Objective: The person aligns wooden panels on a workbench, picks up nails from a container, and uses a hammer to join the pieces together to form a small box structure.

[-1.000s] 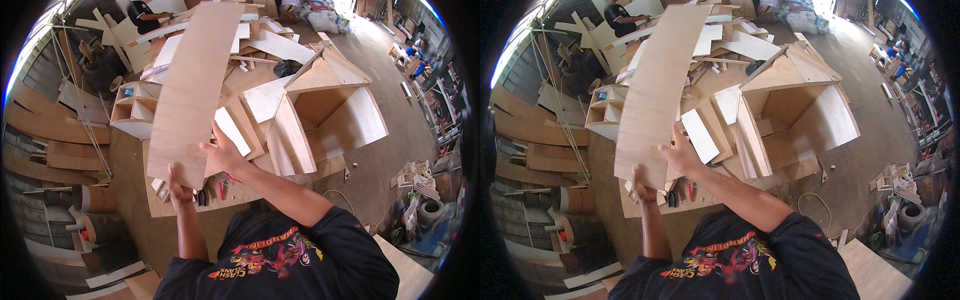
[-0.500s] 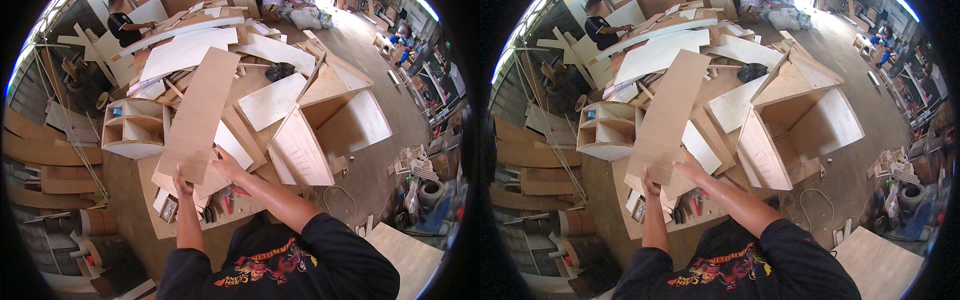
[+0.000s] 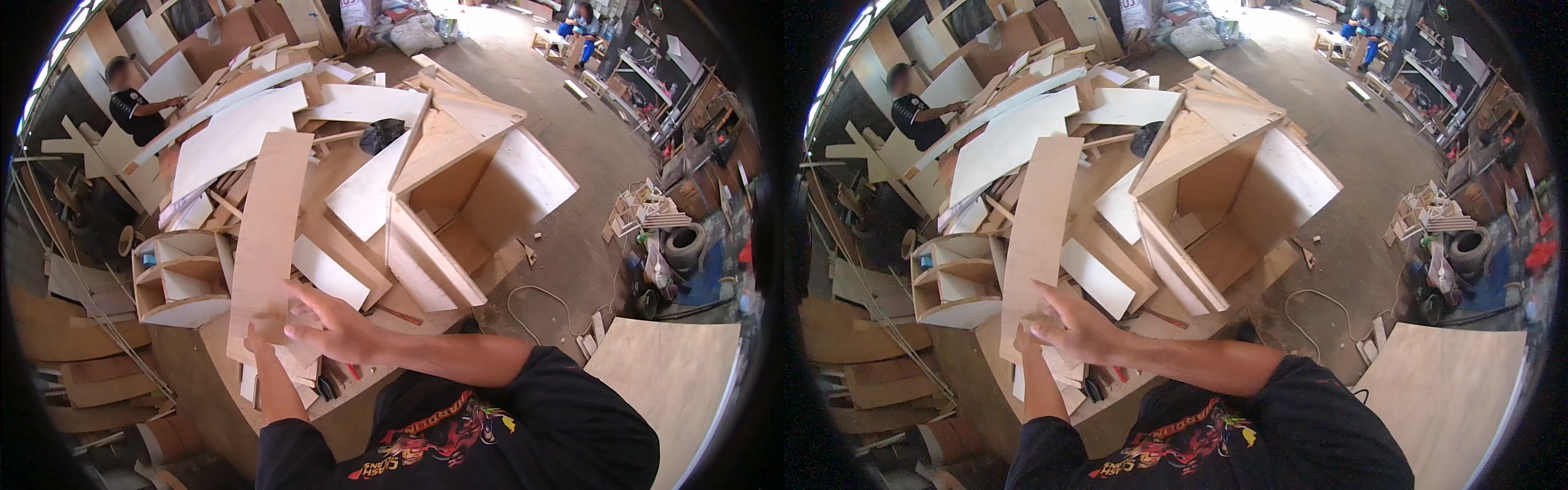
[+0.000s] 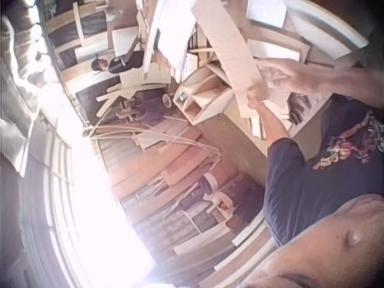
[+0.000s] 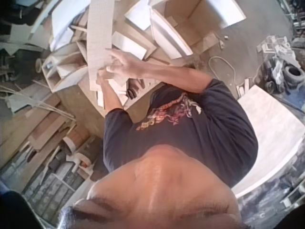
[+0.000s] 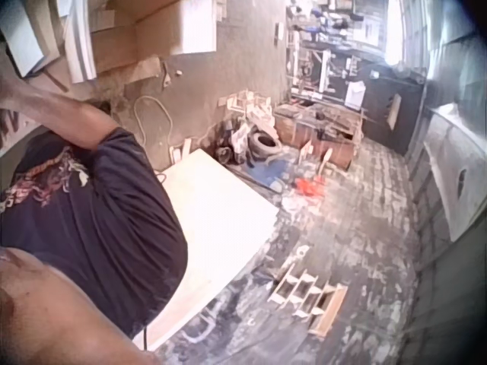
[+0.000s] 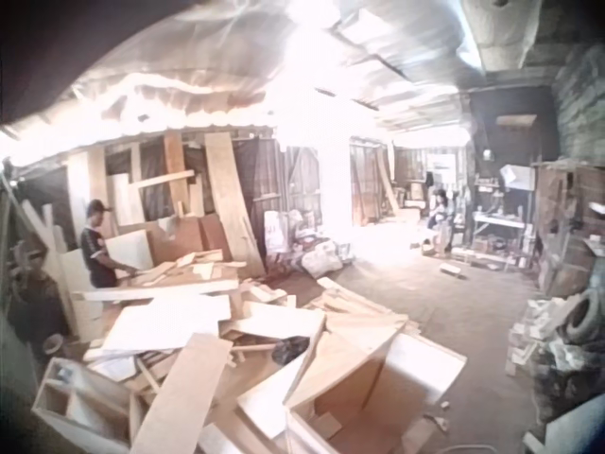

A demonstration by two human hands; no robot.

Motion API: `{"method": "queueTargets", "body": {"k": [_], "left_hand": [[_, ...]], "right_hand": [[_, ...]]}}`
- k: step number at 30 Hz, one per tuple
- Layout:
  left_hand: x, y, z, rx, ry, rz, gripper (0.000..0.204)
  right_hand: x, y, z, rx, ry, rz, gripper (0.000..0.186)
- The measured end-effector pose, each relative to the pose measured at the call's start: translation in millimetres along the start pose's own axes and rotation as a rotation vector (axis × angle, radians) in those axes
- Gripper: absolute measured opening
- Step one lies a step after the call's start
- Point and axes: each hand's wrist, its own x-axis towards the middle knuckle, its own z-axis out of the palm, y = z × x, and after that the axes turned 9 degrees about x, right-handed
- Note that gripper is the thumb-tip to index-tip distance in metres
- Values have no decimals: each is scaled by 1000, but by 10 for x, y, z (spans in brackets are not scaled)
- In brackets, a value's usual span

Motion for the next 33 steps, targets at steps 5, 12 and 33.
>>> {"method": "queueTargets", "body": {"k": [5,12,33], "left_hand": [[-472,187,231,7,-52,-9,55],[-1130,364,472,152,-200,483,64],[-4241,1047,2116,31,-767,384,61]], "right_hand": [[-552,-877,-723,-8,68,-179,79],[-913,-1749,-2628,-295,519,-310,51],[-581,-377,-4696,326,88,119,72]]}}
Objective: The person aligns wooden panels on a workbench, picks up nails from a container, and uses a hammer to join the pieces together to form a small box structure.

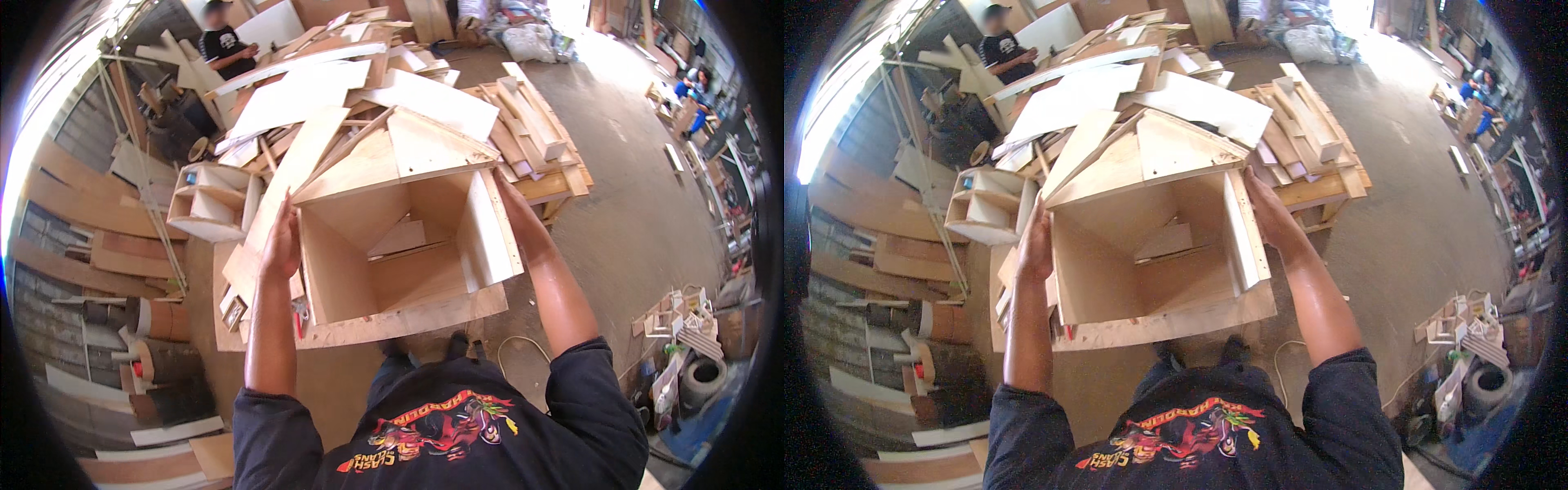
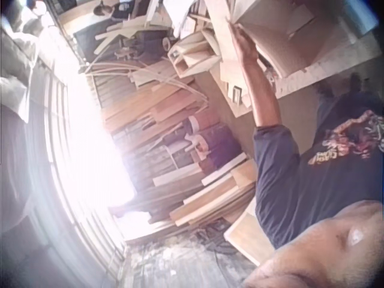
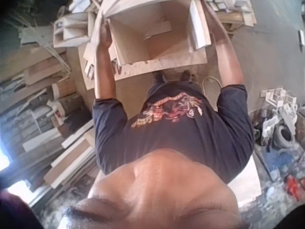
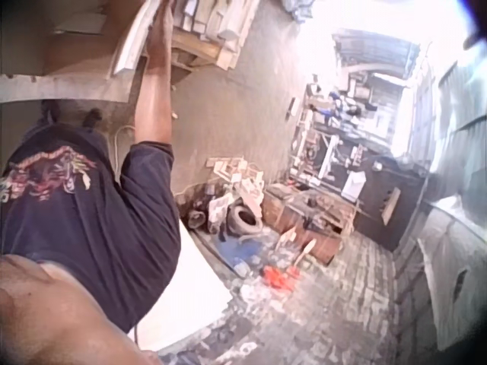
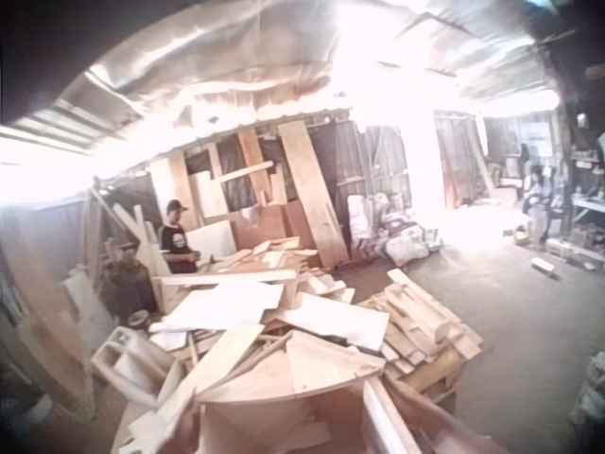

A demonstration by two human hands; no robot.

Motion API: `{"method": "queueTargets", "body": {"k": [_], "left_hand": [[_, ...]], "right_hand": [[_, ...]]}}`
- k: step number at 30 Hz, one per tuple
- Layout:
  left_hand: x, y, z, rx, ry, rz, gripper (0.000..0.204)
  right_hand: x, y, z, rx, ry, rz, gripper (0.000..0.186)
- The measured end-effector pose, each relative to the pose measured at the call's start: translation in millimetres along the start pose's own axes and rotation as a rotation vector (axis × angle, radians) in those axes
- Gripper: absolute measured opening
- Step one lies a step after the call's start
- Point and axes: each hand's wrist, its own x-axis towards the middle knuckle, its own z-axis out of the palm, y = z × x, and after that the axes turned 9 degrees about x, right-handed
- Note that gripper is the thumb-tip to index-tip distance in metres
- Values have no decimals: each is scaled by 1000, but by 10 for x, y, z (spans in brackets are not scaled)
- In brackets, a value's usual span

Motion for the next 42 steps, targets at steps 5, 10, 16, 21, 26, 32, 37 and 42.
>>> {"method": "queueTargets", "body": {"k": [5,10,16,21,26,32,37,42], "left_hand": [[-359,254,348,102,-31,27,51],[-507,355,490,261,-47,43,56],[-404,278,391,199,40,-17,57],[-339,222,362,144,60,-7,52],[-292,276,351,167,52,-11,46],[-171,219,189,156,9,-58,41],[-179,198,198,1,-48,85,42],[-73,29,-62,-54,-137,35,50]], "right_hand": [[24,66,-154,-47,21,14,65],[22,104,-65,-67,89,-7,64],[79,208,-112,-113,40,-89,58],[8,213,-2,-34,39,-109,56],[-57,197,13,36,70,-77,56],[-143,195,68,75,68,-88,54],[-206,267,-46,50,78,-7,50],[-88,589,-358,-426,58,-295,45]]}}
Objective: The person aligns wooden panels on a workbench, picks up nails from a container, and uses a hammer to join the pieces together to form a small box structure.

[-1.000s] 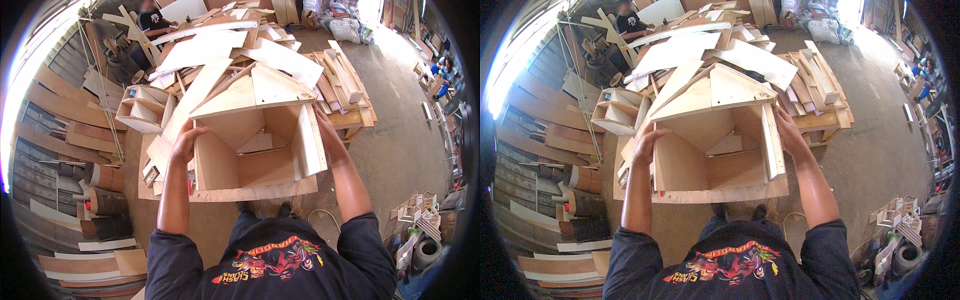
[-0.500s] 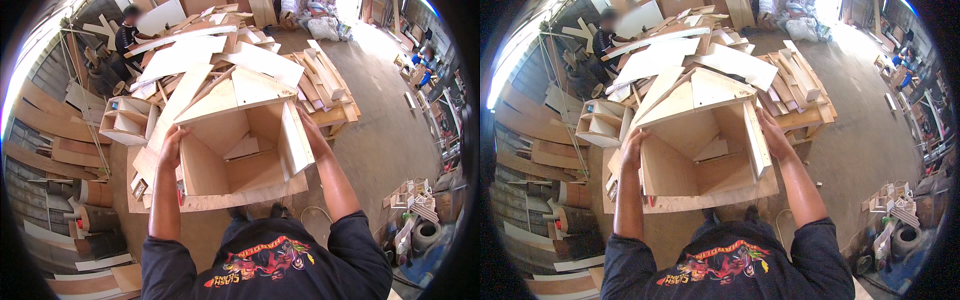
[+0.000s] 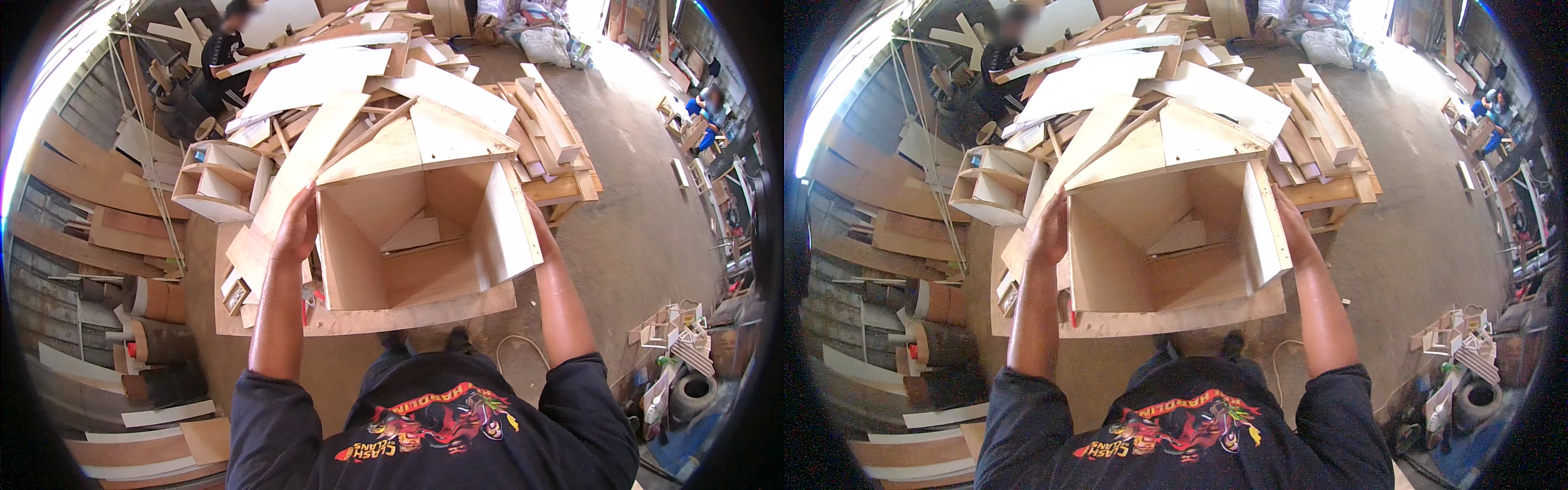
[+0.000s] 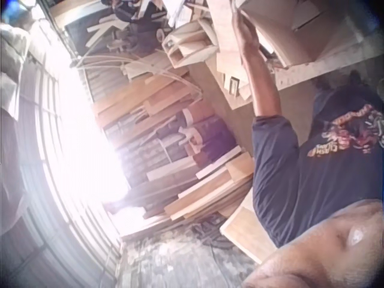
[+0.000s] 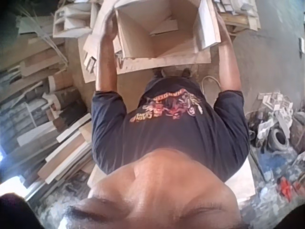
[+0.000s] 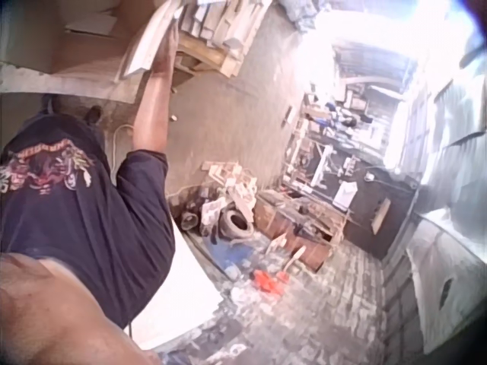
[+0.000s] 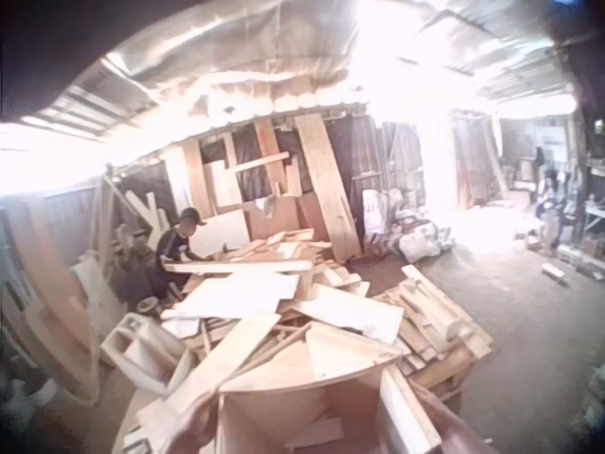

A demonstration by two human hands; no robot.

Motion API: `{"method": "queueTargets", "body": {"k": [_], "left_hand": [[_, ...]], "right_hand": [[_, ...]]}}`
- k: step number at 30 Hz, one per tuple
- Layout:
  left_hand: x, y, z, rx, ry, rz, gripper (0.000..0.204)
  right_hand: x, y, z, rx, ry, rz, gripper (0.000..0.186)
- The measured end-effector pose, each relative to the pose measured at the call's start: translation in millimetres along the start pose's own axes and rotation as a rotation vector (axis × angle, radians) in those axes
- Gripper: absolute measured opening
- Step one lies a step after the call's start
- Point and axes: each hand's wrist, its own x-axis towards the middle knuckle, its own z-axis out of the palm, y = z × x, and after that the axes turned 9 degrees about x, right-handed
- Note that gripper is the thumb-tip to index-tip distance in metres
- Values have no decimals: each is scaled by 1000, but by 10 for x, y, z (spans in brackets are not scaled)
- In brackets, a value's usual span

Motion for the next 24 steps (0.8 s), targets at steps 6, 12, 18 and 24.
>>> {"method": "queueTargets", "body": {"k": [6,12,18,24], "left_hand": [[-234,114,265,87,-73,171,70],[-457,27,400,158,-3,135,86],[-472,1,374,113,-48,120,89],[-618,-335,503,360,300,-1,73]], "right_hand": [[-51,-206,63,569,23,343,47],[-61,-285,143,594,-12,293,53],[-69,-298,162,563,8,251,56],[-187,-245,186,559,48,308,57]]}}
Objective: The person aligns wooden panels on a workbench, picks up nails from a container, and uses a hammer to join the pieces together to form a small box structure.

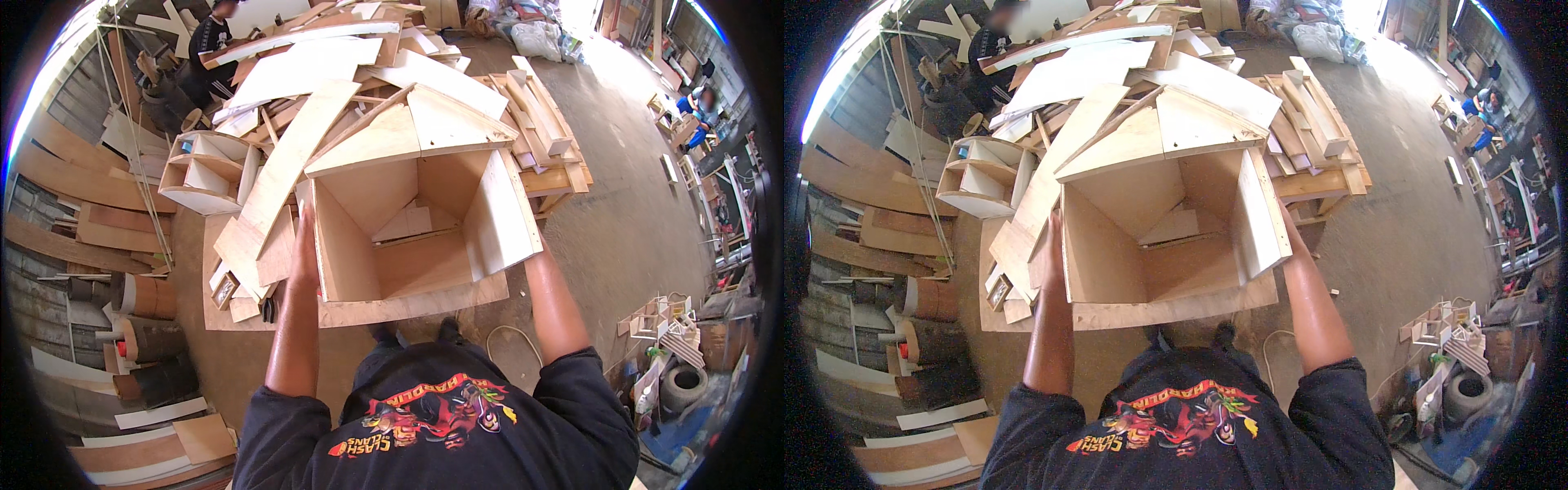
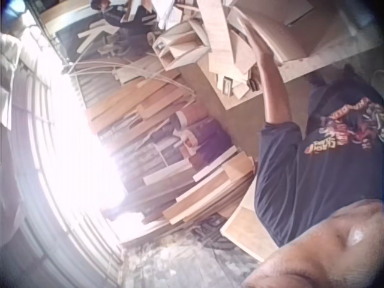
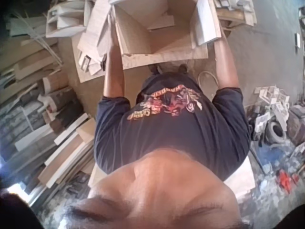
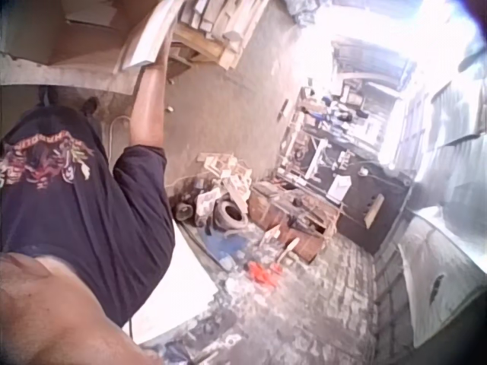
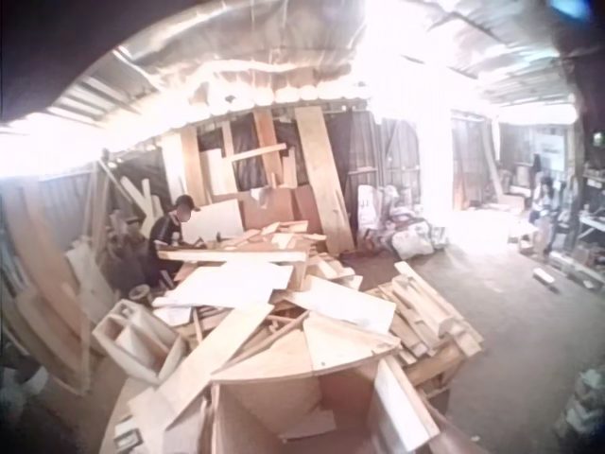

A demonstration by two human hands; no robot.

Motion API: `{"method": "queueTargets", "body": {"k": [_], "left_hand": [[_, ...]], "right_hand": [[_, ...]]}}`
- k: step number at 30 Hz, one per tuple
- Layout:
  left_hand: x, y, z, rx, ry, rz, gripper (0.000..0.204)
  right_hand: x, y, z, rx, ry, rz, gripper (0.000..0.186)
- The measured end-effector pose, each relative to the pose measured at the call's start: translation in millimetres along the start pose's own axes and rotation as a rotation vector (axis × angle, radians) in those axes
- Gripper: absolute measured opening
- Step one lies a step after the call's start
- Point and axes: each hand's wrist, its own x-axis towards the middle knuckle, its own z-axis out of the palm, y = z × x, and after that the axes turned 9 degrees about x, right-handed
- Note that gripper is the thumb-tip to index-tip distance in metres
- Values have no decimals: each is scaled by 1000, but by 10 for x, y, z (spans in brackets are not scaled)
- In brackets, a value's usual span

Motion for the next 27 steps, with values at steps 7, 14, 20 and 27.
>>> {"method": "queueTargets", "body": {"k": [7,14,20,27], "left_hand": [[-278,-1150,57,-374,-157,-59,57],[-343,-2362,-40,86,-152,-79,66],[-560,-2848,187,-394,-1,-96,74],[-414,-2169,-145,-526,-35,-55,65]], "right_hand": [[-286,250,-42,14,110,102,60],[-430,543,-255,-54,256,137,66],[-506,760,-555,-88,245,187,75],[-469,664,-657,-172,213,147,77]]}}
